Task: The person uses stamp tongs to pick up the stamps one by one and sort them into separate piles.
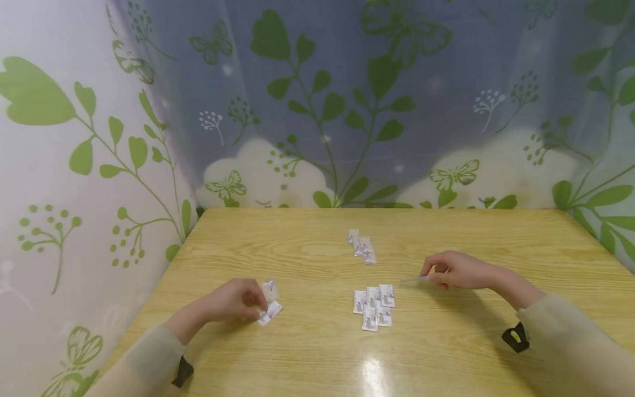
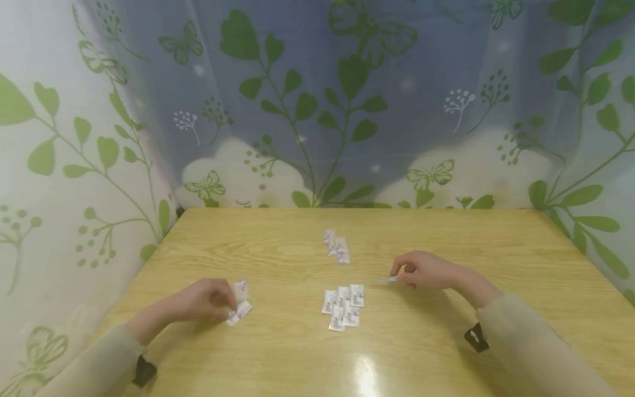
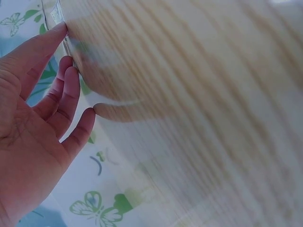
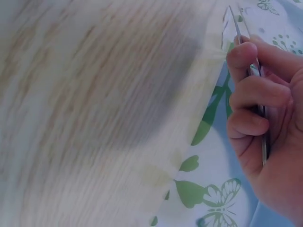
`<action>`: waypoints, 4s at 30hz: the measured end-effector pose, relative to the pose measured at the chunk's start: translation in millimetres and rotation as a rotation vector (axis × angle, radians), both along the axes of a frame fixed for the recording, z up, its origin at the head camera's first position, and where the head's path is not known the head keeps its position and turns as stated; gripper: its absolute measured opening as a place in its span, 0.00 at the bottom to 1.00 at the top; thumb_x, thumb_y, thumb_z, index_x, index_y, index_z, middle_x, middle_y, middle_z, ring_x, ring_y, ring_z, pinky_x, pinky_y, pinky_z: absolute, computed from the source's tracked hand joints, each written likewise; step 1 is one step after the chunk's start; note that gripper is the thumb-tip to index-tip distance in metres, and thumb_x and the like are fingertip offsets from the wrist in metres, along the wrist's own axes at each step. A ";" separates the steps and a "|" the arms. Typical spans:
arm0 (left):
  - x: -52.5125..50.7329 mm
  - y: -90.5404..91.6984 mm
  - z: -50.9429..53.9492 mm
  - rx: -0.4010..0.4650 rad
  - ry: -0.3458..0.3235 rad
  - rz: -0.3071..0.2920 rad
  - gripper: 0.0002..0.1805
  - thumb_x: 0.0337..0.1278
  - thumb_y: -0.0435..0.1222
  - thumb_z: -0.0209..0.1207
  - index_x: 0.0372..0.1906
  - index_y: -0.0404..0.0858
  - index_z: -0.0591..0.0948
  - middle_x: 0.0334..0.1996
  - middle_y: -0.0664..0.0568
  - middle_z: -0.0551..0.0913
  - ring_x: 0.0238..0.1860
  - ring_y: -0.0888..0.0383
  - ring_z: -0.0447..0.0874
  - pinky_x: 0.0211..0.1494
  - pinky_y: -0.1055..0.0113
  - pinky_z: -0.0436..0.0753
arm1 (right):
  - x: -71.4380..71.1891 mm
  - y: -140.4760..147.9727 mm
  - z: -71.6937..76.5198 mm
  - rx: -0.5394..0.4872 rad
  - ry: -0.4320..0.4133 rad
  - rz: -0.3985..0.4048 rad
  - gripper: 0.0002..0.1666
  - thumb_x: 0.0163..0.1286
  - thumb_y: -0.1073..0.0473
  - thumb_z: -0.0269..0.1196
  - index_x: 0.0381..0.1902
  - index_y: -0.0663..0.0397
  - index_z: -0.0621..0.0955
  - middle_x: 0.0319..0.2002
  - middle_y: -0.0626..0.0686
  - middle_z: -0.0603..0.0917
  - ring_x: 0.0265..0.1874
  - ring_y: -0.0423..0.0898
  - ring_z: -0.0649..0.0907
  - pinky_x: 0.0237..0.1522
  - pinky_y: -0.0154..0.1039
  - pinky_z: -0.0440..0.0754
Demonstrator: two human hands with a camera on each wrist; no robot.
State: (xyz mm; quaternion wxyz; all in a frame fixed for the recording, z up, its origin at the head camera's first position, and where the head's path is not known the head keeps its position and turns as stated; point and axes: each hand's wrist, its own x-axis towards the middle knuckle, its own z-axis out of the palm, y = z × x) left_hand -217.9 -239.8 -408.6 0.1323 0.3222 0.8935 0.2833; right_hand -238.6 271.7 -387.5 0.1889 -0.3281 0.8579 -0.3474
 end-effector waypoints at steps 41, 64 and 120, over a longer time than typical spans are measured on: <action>-0.5 0.3 -1.1 0.003 -0.035 0.030 0.07 0.46 0.32 0.70 0.31 0.46 0.86 0.32 0.60 0.77 0.37 0.60 0.72 0.44 0.64 0.72 | 14.3 -184.7 -8.0 0.107 0.191 0.065 0.06 0.72 0.57 0.59 0.44 0.45 0.82 0.28 0.42 0.82 0.17 0.37 0.74 0.23 0.34 0.73; 0.0 -1.0 -1.4 -0.001 -0.030 0.034 0.07 0.48 0.31 0.70 0.31 0.46 0.85 0.33 0.60 0.78 0.39 0.60 0.74 0.47 0.63 0.74 | 16.7 -236.5 -16.8 0.131 0.238 0.111 0.07 0.72 0.57 0.59 0.44 0.48 0.83 0.21 0.38 0.78 0.22 0.35 0.75 0.30 0.33 0.73; -23.2 3.2 9.4 0.015 0.089 0.125 0.04 0.51 0.37 0.70 0.31 0.45 0.85 0.30 0.59 0.80 0.33 0.60 0.77 0.34 0.64 0.76 | 7.7 -191.7 8.8 0.055 0.280 0.050 0.03 0.72 0.61 0.59 0.40 0.51 0.80 0.18 0.46 0.79 0.16 0.38 0.73 0.24 0.34 0.70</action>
